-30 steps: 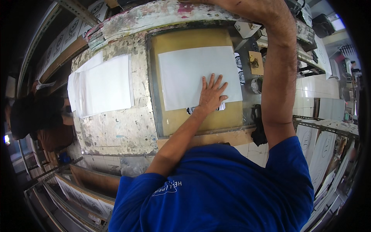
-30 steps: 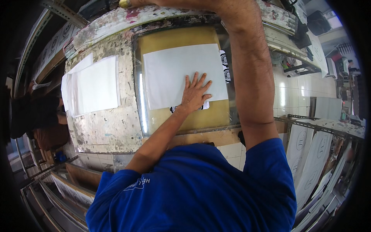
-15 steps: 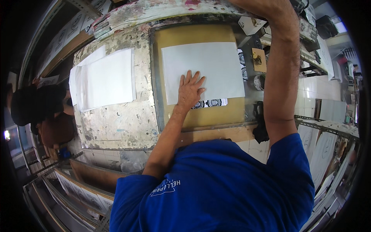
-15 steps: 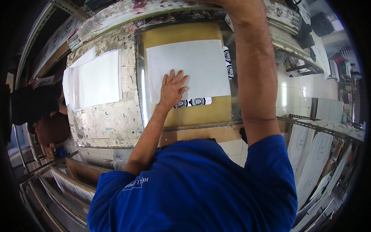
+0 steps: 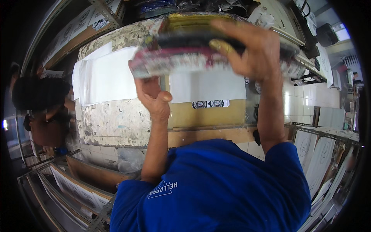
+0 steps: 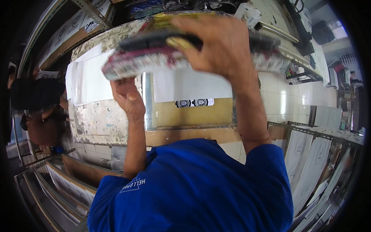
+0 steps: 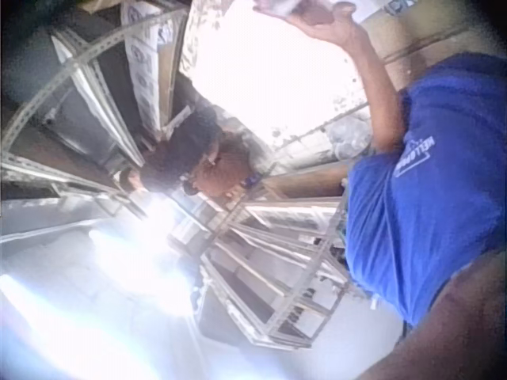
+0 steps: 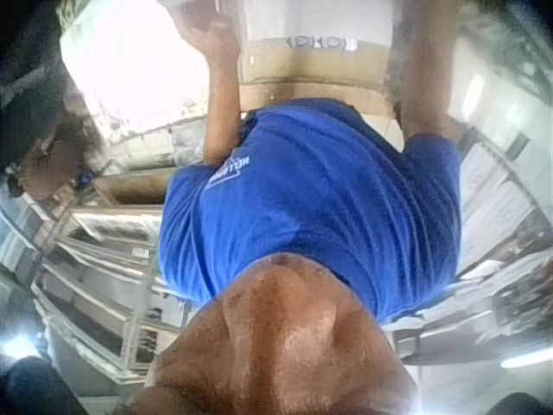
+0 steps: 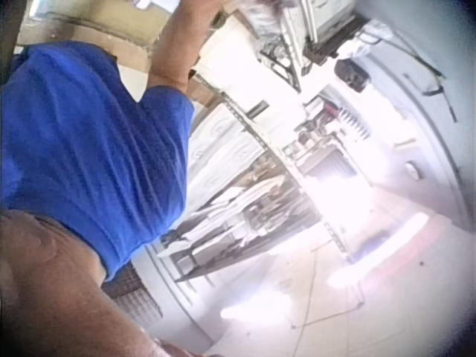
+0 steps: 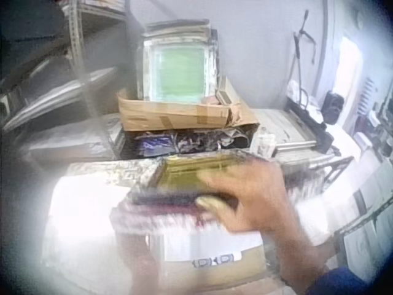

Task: The person performs screen printing by placing sheets of paper onto a board, lowering a mesh screen, and using a squeegee to spread ink across the surface. They lift the screen and set the printed paper aside before repeating the steps.

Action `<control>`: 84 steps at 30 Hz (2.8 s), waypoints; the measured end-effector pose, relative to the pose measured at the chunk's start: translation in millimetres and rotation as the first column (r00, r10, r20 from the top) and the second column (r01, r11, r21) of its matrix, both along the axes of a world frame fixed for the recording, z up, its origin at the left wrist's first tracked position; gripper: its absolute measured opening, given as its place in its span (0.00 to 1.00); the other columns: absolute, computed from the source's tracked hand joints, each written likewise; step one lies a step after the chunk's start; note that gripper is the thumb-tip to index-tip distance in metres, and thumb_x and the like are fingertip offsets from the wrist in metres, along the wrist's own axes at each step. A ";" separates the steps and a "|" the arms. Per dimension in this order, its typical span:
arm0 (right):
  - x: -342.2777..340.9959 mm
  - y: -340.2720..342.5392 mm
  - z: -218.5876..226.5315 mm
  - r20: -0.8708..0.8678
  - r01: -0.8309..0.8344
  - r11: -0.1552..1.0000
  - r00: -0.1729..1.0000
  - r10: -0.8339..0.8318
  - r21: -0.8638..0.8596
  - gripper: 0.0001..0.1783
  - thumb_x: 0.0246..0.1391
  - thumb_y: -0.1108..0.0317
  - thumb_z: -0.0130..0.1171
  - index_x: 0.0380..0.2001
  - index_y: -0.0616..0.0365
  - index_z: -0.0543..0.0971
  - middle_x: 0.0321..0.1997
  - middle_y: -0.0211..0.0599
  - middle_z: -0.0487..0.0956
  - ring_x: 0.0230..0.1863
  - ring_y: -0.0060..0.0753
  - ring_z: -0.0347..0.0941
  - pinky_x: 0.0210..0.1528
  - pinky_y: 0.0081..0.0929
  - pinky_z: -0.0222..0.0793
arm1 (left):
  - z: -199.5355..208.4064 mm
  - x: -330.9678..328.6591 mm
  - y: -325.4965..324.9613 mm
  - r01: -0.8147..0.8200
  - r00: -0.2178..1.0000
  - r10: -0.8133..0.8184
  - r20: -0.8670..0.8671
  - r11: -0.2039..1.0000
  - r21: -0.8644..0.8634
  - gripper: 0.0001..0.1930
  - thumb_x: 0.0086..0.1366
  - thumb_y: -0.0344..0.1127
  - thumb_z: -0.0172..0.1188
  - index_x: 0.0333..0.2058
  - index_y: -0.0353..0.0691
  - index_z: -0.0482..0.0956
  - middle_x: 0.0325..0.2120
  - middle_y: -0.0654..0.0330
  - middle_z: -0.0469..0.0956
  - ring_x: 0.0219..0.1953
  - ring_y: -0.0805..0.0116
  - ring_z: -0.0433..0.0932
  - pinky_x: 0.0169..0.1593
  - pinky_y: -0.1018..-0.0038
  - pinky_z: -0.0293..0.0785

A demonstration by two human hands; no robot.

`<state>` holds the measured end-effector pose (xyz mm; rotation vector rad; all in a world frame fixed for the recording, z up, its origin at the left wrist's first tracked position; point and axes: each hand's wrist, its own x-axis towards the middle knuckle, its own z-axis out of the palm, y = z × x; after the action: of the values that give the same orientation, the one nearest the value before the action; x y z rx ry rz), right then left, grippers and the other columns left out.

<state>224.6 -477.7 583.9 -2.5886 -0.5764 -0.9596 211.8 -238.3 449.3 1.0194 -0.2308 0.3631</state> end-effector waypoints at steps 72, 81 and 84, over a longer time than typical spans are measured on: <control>3.4 -2.2 16.5 -0.058 -0.041 0.998 0.998 0.037 -0.057 0.37 0.38 0.40 0.76 0.53 0.42 0.84 0.37 0.43 0.86 0.38 0.46 0.82 0.38 0.39 0.76 | 3.7 10.3 15.7 -0.346 0.936 0.331 0.119 0.801 0.488 0.37 0.62 0.33 0.69 0.68 0.33 0.64 0.59 0.50 0.72 0.62 0.58 0.69 0.64 0.62 0.64; 67.6 -7.7 90.9 -0.195 0.000 1.000 0.981 -0.005 -0.024 0.33 0.40 0.40 0.70 0.46 0.51 0.88 0.42 0.52 0.86 0.47 0.53 0.82 0.55 0.44 0.74 | -180.0 -34.2 14.5 0.082 0.806 0.580 -0.117 0.087 0.993 0.36 0.56 0.48 0.75 0.55 0.28 0.73 0.58 0.42 0.71 0.58 0.41 0.69 0.60 0.50 0.70; 67.5 -13.5 100.8 -0.224 -0.006 0.999 0.975 -0.002 -0.037 0.34 0.39 0.39 0.71 0.46 0.49 0.88 0.42 0.53 0.86 0.46 0.53 0.82 0.53 0.45 0.75 | -177.1 -48.8 -2.6 0.068 0.814 0.573 -0.092 0.062 0.996 0.31 0.52 0.40 0.77 0.50 0.31 0.75 0.57 0.44 0.70 0.59 0.44 0.68 0.58 0.50 0.71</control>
<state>292.1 -491.2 684.7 -2.6805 -0.5399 -0.6480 163.0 -240.9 272.2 2.5894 0.2894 0.2296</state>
